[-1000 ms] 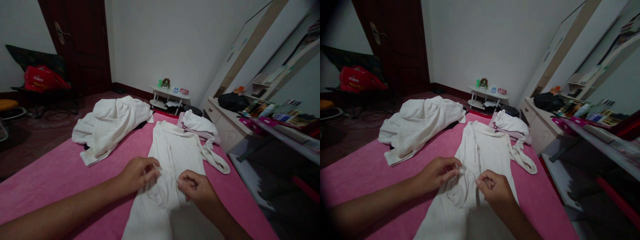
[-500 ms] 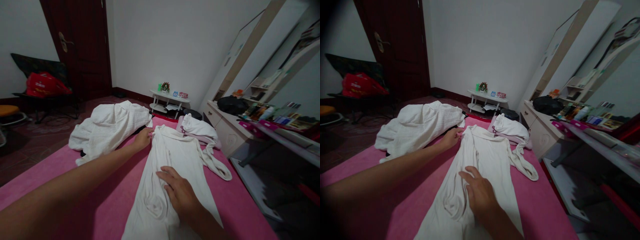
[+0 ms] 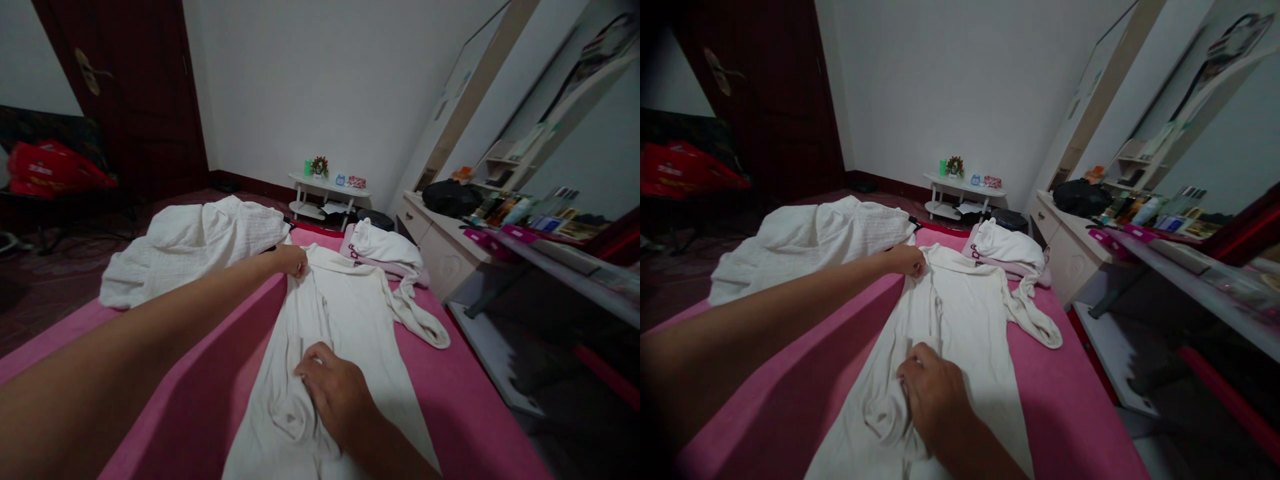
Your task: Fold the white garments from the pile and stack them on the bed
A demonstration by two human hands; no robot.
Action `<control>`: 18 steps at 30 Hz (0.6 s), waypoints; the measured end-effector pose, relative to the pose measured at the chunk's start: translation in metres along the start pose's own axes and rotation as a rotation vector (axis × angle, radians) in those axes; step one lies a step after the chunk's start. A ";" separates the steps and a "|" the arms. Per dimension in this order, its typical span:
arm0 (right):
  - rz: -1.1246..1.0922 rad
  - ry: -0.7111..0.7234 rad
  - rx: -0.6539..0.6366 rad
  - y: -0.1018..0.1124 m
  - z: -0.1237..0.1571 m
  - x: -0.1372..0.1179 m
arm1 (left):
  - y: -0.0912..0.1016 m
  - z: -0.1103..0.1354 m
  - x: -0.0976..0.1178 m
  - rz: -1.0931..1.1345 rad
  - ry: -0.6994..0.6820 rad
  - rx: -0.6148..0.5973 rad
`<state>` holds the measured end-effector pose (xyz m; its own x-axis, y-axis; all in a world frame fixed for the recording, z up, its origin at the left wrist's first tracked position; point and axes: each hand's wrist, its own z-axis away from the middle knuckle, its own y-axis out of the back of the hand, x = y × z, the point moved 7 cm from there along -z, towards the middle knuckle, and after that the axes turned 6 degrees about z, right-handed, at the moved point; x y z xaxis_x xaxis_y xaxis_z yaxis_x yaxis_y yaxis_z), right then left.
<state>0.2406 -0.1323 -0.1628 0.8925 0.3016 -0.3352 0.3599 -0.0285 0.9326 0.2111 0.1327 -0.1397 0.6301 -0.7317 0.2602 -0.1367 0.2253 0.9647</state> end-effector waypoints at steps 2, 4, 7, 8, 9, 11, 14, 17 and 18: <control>-0.013 0.009 -0.003 -0.001 0.000 -0.002 | 0.005 0.000 0.008 -0.019 -0.006 0.069; -0.051 0.021 0.001 -0.001 -0.001 -0.005 | 0.014 -0.001 0.019 -0.018 -0.006 0.173; -0.135 0.062 0.021 -0.001 -0.001 -0.013 | 0.019 -0.003 0.039 0.019 -0.015 0.311; -0.164 0.081 0.026 -0.001 0.000 -0.015 | 0.017 -0.004 0.045 0.037 -0.023 0.339; -0.193 0.099 0.035 -0.001 0.000 -0.017 | 0.012 -0.004 0.049 0.057 -0.031 0.355; -0.257 0.123 0.082 0.000 0.002 -0.018 | -0.004 -0.005 0.051 0.101 -0.039 0.365; -0.349 0.098 0.232 0.008 0.004 -0.007 | -0.028 -0.002 0.040 0.179 -0.040 0.379; -0.381 0.015 0.345 0.016 0.003 0.012 | -0.039 0.003 0.022 0.275 -0.044 0.447; -0.373 -0.010 0.355 0.018 0.001 0.019 | -0.040 0.006 0.016 0.308 -0.039 0.484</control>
<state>0.2640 -0.1280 -0.1519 0.6880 0.3439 -0.6391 0.7227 -0.2433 0.6470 0.2222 0.1084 -0.1738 0.4786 -0.7041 0.5246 -0.6492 0.1184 0.7513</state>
